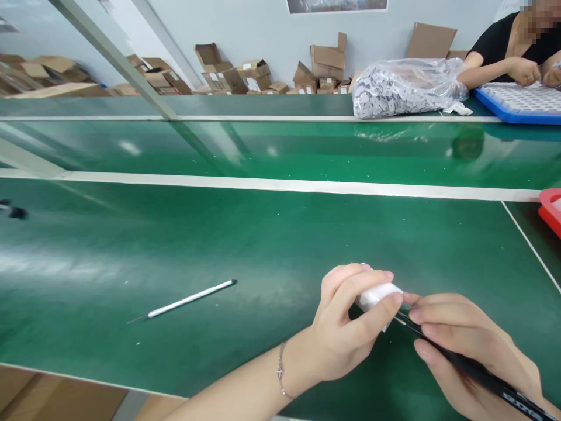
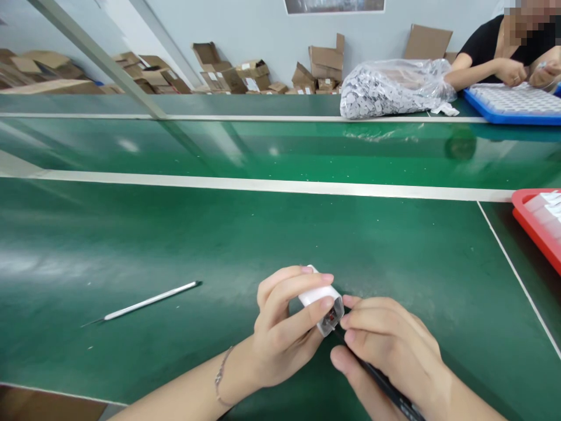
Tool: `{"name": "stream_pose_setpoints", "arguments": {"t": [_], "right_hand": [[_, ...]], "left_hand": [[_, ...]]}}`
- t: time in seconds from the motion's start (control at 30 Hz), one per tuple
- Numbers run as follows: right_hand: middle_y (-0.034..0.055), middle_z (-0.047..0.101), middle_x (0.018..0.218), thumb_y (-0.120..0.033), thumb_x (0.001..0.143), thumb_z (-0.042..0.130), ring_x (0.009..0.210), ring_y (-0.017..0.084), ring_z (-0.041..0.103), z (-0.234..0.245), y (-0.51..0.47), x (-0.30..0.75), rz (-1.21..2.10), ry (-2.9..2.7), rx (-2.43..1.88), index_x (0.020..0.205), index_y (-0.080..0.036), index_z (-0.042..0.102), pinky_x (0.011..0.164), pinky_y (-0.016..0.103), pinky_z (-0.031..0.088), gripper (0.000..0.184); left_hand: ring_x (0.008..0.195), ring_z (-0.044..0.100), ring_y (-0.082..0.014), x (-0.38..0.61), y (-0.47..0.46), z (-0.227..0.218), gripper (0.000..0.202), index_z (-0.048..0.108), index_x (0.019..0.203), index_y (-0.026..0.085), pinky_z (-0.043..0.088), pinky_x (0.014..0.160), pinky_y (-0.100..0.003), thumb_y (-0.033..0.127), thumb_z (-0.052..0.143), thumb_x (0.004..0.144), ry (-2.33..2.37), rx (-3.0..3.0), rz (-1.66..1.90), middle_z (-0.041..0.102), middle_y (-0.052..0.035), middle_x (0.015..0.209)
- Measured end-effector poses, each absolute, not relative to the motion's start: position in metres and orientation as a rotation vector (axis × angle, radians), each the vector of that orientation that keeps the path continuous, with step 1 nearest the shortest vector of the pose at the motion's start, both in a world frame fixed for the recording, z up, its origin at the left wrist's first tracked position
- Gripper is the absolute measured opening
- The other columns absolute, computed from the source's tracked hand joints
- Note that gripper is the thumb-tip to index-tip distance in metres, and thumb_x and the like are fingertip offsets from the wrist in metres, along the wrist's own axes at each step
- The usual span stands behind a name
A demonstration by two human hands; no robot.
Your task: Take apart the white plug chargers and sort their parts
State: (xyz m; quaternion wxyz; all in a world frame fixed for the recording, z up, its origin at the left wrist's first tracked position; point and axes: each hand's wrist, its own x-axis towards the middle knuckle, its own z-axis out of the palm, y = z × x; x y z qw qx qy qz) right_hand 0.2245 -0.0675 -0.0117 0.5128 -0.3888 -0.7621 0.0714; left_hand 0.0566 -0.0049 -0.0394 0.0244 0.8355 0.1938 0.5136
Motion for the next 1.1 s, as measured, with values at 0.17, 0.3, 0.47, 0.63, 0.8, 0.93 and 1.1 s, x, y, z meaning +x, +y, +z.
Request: {"name": "stream_pose_setpoints", "arguments": {"t": [0.17, 0.3, 0.47, 0.63, 0.8, 0.93, 1.1], "right_hand": [[0.0059, 0.07, 0.081, 0.001, 0.079, 0.053, 0.084, 0.02, 0.07, -0.01, -0.067, 0.224, 0.146, -1.842, -0.932, 0.094, -0.017, 0.057, 0.071, 0.03, 0.061, 0.023], [0.007, 0.069, 0.08, 0.0, 0.078, 0.054, 0.085, 0.019, 0.07, -0.009, -0.066, 0.225, 0.131, -1.853, -0.941, 0.091, -0.016, 0.057, 0.072, 0.029, 0.061, 0.02], [0.0055, 0.07, 0.079, -0.001, 0.076, 0.059, 0.083, 0.021, 0.071, -0.009, -0.066, 0.227, 0.099, -1.894, -0.926, 0.09, -0.018, 0.058, 0.068, 0.028, 0.062, 0.022], [0.0062, 0.068, 0.085, 0.001, 0.08, 0.053, 0.089, 0.02, 0.069, -0.015, -0.069, 0.219, 0.173, -1.814, -0.961, 0.092, -0.018, 0.057, 0.075, 0.031, 0.06, 0.022], [0.0055, 0.066, 0.087, 0.005, 0.081, 0.048, 0.09, 0.016, 0.067, -0.017, -0.069, 0.214, 0.127, -1.786, -0.916, 0.097, -0.017, 0.056, 0.079, 0.028, 0.058, 0.028], [0.0064, 0.066, 0.09, 0.005, 0.08, 0.048, 0.095, 0.016, 0.066, -0.014, -0.071, 0.22, 0.162, -1.839, -0.918, 0.095, -0.015, 0.056, 0.082, 0.028, 0.057, 0.027], [0.0062, 0.067, 0.086, 0.006, 0.077, 0.05, 0.093, 0.017, 0.067, -0.01, -0.07, 0.226, 0.215, -1.86, -0.848, 0.097, -0.015, 0.055, 0.08, 0.028, 0.058, 0.029]], "left_hand": [[0.101, 0.05, -0.0183, 0.057, -0.005, -0.04, 0.025, 0.057, 0.102, 0.014, 0.047, 0.089, -0.035, 0.0, 0.053, 0.082, 0.594, 2.6, 1.571, 0.055, -0.0085, 0.11], [0.101, 0.05, -0.0184, 0.058, -0.005, -0.04, 0.023, 0.057, 0.101, 0.014, 0.048, 0.088, -0.034, 0.001, 0.053, 0.083, 0.603, 2.603, 1.579, 0.055, -0.0081, 0.108], [0.097, 0.053, -0.0172, 0.058, -0.007, -0.04, 0.022, 0.057, 0.1, 0.015, 0.049, 0.087, -0.034, 0.001, 0.053, 0.083, 0.623, 2.61, 1.593, 0.058, -0.0081, 0.105], [0.098, 0.054, -0.0164, 0.058, -0.008, -0.039, 0.028, 0.055, 0.101, 0.016, 0.049, 0.089, -0.034, -0.002, 0.052, 0.079, 0.629, 2.572, 1.58, 0.059, -0.0079, 0.105], [0.099, 0.053, -0.0155, 0.056, -0.009, -0.036, 0.033, 0.054, 0.1, 0.015, 0.047, 0.091, -0.032, -0.006, 0.05, 0.074, 0.586, 2.56, 1.555, 0.057, -0.0072, 0.106], [0.1, 0.053, -0.0157, 0.056, -0.007, -0.035, 0.033, 0.053, 0.1, 0.015, 0.048, 0.091, -0.032, -0.005, 0.05, 0.075, 0.586, 2.551, 1.552, 0.057, -0.0074, 0.107], [0.099, 0.053, -0.016, 0.058, -0.007, -0.037, 0.028, 0.055, 0.1, 0.015, 0.047, 0.091, -0.033, -0.002, 0.053, 0.078, 0.6, 2.56, 1.575, 0.056, -0.0072, 0.108]]}}
